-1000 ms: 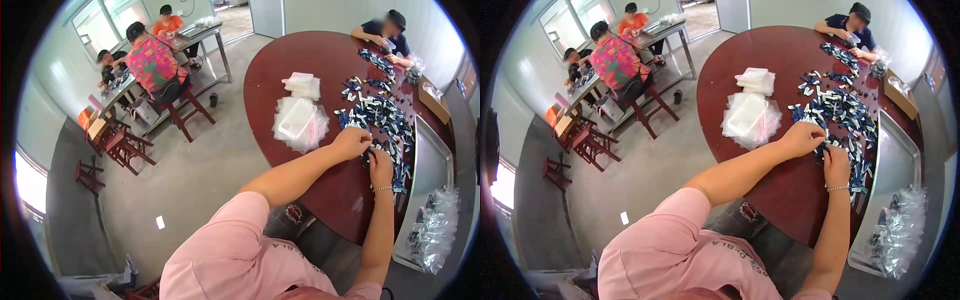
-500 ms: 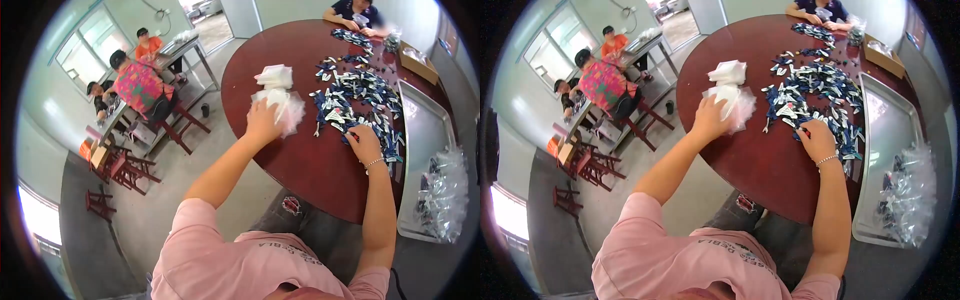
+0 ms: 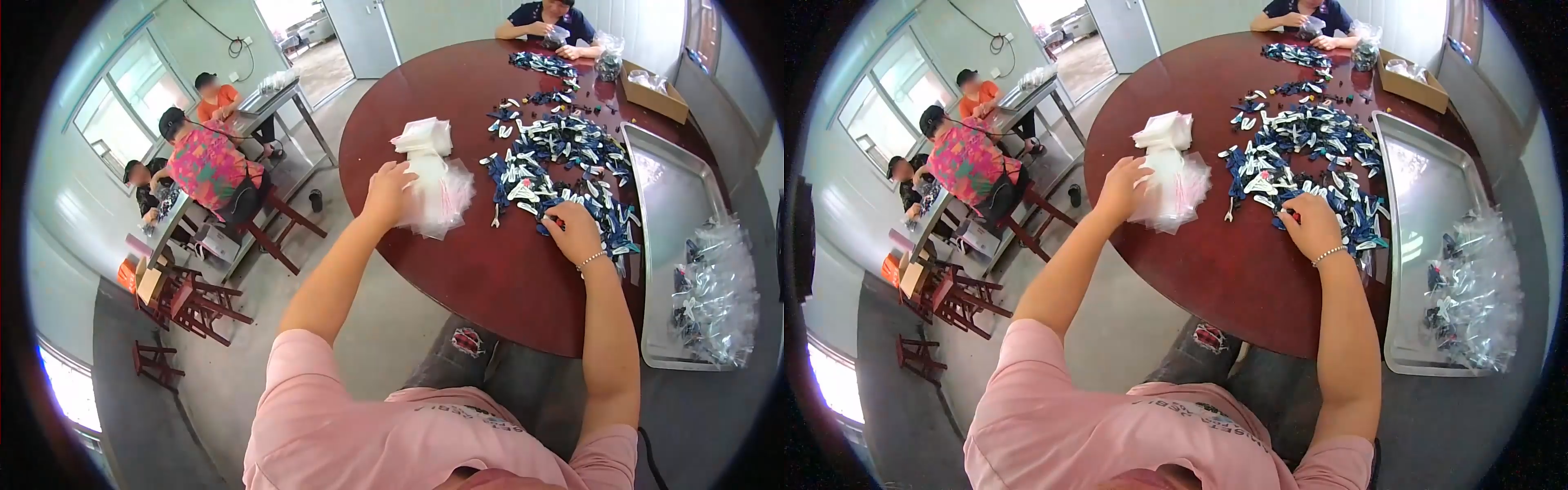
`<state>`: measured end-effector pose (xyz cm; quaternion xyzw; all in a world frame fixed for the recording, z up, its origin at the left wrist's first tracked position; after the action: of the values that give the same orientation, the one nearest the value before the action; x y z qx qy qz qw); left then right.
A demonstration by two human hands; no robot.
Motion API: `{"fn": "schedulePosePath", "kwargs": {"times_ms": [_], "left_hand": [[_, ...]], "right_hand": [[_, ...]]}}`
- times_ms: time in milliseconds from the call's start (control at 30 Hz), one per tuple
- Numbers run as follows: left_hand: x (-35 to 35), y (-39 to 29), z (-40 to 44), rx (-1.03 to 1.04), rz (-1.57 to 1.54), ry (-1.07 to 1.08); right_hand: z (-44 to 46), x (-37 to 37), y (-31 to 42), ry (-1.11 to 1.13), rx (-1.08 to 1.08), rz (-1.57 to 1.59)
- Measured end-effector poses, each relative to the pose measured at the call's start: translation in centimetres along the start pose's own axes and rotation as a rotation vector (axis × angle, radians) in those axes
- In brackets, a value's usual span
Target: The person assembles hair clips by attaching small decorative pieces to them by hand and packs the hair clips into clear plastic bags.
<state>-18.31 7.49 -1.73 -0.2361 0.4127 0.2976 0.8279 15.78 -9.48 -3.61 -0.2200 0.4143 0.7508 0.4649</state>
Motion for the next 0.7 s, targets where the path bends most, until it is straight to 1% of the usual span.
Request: {"fn": "schedulePosePath", "kwargs": {"times_ms": [33,100,133,200,233,267,333,367,467,533,567,633,667,700], "left_hand": [[0.0,-0.3,-0.2,0.003,-0.001,0.0],[-0.1,-1.7,-1.7,0.124,-0.166,-0.156],[-0.9,-3.1,-2.2,0.123,-0.169,-0.152],[-2.4,-5.4,-3.3,0.17,-0.19,-0.031],[-2.1,-5.4,-3.9,0.17,-0.116,-0.012],[-2.0,-5.5,-4.2,0.17,-0.12,-0.007],[-1.9,-5.5,-4.5,0.173,-0.007,-0.038],[-1.7,-5.2,-4.5,0.175,-0.01,-0.036],[-1.1,-4.4,-4.4,0.246,0.059,-0.069],[-1.1,-4.4,-4.2,0.15,-0.06,-0.093],[-0.9,-4.2,-4.1,0.154,-0.062,-0.093],[-0.7,-3.8,-4.0,0.056,-0.177,-0.129],[-0.6,-3.6,-4.1,0.054,-0.178,-0.127],[-0.9,-3.8,-4.0,0.013,-0.207,-0.073]], "right_hand": [[0.0,0.0,0.0,-0.003,-0.004,0.005],[-0.1,0.0,-0.2,-0.004,-0.001,0.01],[0.0,0.0,-0.2,0.006,0.003,0.012],[0.1,0.0,-0.2,0.02,0.01,0.015],[0.1,0.0,-0.2,0.02,0.012,0.017],[0.0,0.0,-0.2,0.019,0.014,0.019],[0.0,0.0,-0.1,0.02,0.027,0.026],[0.0,0.0,-0.1,0.018,0.036,0.034],[0.0,0.0,-0.3,0.025,0.027,0.03],[0.0,0.0,-0.2,0.011,0.024,0.024],[0.0,0.0,-0.1,0.004,0.021,0.021],[0.0,0.0,-0.3,0.014,0.024,0.015],[0.0,0.1,-0.3,0.026,0.023,0.012],[0.0,0.1,-0.4,0.028,0.024,0.012]]}}
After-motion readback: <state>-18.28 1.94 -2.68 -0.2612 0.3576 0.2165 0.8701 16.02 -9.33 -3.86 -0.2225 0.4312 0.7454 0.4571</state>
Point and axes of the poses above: each hand's wrist, its own z-axis towards the middle knuckle, its own x-axis out of the palm, y = z × x, the point moved 1 cm from there along z, towards the middle knuckle, and after that the axes turned 3 degrees about -y, right-handed, at the moved point
